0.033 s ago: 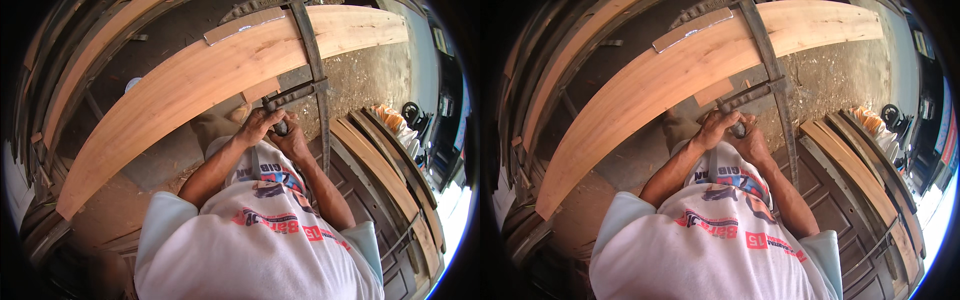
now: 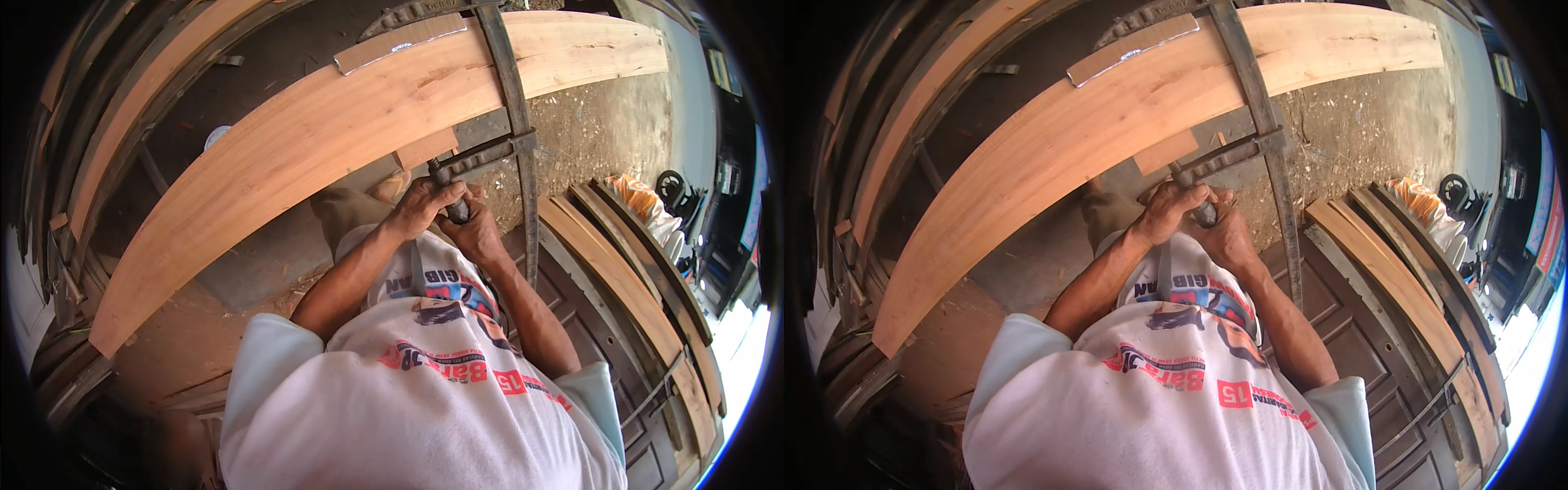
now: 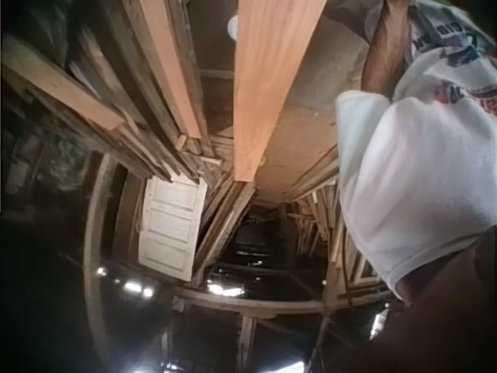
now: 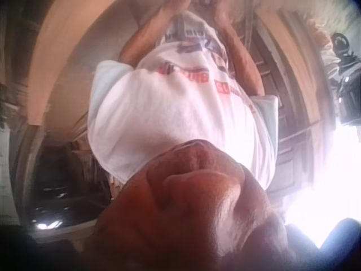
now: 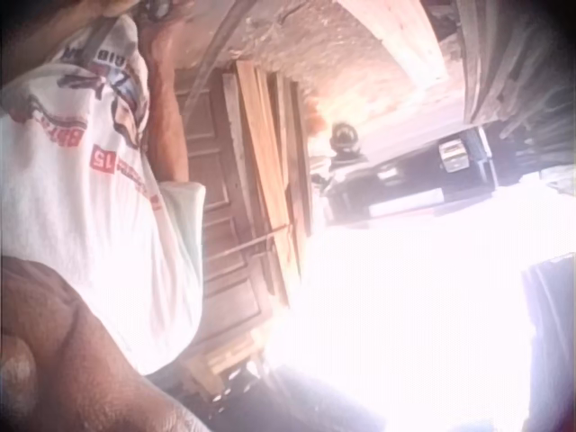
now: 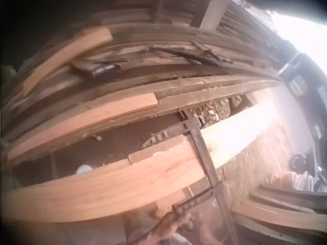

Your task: The person uses a bow saw to cut a long wooden plank resting on a curved wooden frame. They position the saw, make several cuts, and adjust the plank as needed.

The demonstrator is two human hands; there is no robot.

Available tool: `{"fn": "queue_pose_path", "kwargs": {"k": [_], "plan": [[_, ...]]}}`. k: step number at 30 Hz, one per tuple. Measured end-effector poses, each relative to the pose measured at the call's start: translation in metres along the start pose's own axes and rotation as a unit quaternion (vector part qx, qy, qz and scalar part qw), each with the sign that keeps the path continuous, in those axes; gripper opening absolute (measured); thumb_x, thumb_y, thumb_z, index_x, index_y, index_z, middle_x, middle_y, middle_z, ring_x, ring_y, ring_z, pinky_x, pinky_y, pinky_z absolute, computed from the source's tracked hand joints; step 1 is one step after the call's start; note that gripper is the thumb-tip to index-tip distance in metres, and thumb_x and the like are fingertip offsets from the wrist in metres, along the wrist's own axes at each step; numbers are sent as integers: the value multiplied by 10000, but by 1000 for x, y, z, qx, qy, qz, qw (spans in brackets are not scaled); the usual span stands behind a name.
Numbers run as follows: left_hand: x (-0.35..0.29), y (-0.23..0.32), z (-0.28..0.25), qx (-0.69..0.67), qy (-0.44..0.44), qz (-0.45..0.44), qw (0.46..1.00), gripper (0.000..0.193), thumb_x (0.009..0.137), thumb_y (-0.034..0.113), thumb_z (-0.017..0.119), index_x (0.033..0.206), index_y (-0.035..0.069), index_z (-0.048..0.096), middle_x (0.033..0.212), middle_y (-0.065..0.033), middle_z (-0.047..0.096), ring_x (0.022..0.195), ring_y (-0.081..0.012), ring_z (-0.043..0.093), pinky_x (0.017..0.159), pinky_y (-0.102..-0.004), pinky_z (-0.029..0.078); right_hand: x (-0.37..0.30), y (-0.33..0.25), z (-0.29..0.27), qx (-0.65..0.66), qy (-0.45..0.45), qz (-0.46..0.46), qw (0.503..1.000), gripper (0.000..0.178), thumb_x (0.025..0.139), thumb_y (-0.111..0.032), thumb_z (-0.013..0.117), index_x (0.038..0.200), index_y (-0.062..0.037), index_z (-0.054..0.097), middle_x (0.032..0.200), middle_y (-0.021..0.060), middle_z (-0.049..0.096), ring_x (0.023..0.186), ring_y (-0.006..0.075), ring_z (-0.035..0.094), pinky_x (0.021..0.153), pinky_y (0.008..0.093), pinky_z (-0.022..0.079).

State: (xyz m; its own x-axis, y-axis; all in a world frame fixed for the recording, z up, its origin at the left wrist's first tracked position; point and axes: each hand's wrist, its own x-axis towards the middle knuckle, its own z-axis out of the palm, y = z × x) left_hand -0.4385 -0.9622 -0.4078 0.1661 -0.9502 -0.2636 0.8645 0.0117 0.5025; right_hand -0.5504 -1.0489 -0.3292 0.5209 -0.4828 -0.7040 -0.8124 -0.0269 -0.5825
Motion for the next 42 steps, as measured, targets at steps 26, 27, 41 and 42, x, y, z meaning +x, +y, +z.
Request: {"fn": "queue_pose_path", "kwargs": {"k": [26, 27, 41, 42], "plan": [[16, -13, 52, 151, 249, 43, 956, 311, 1052, 201, 571, 811, 14, 633, 631, -3, 518, 651, -119, 573, 775, -374, 575, 21, -1, -45, 157, -276, 98, 943, 423, 851, -113, 786, 1219, -69, 583, 954, 64, 620, 689, 126, 599, 550, 293, 488], [15, -13, 59, 179, 286, 19, 941, 319, 1049, 210, 579, 807, 9, 632, 632, -7, 526, 666, -132, 598, 762, -368, 572, 26, 13, -44, 211, -310, 90, 923, 432, 839, -103, 792, 1211, -72, 574, 934, 52, 608, 649, 109, 570, 512, 275, 447], [-63, 126, 68, 513, 201, -68, 832, 482, 977, 352, 726, 1208, -65, 656, 1112, -218, 740, 1016, -256, 731, 883, -373, 570, 16, 0, -37, 249, -271, 60, 928, 226, 888, -209, 798, 925, -32, 663, 640, 3, 549, 463, 84, 467, 426, 261, 348], [-71, 140, 56, 472, 217, 8, 855, 335, 1007, 219, 698, 1209, -44, 653, 1022, -123, 741, 964, -186, 716, 845, -311, 569, 15, 3, -37, 207, -256, 42, 943, 273, 897, -256, 791, 983, -25, 673, 637, -10, 534, 471, 83, 468, 436, 261, 361]]}}
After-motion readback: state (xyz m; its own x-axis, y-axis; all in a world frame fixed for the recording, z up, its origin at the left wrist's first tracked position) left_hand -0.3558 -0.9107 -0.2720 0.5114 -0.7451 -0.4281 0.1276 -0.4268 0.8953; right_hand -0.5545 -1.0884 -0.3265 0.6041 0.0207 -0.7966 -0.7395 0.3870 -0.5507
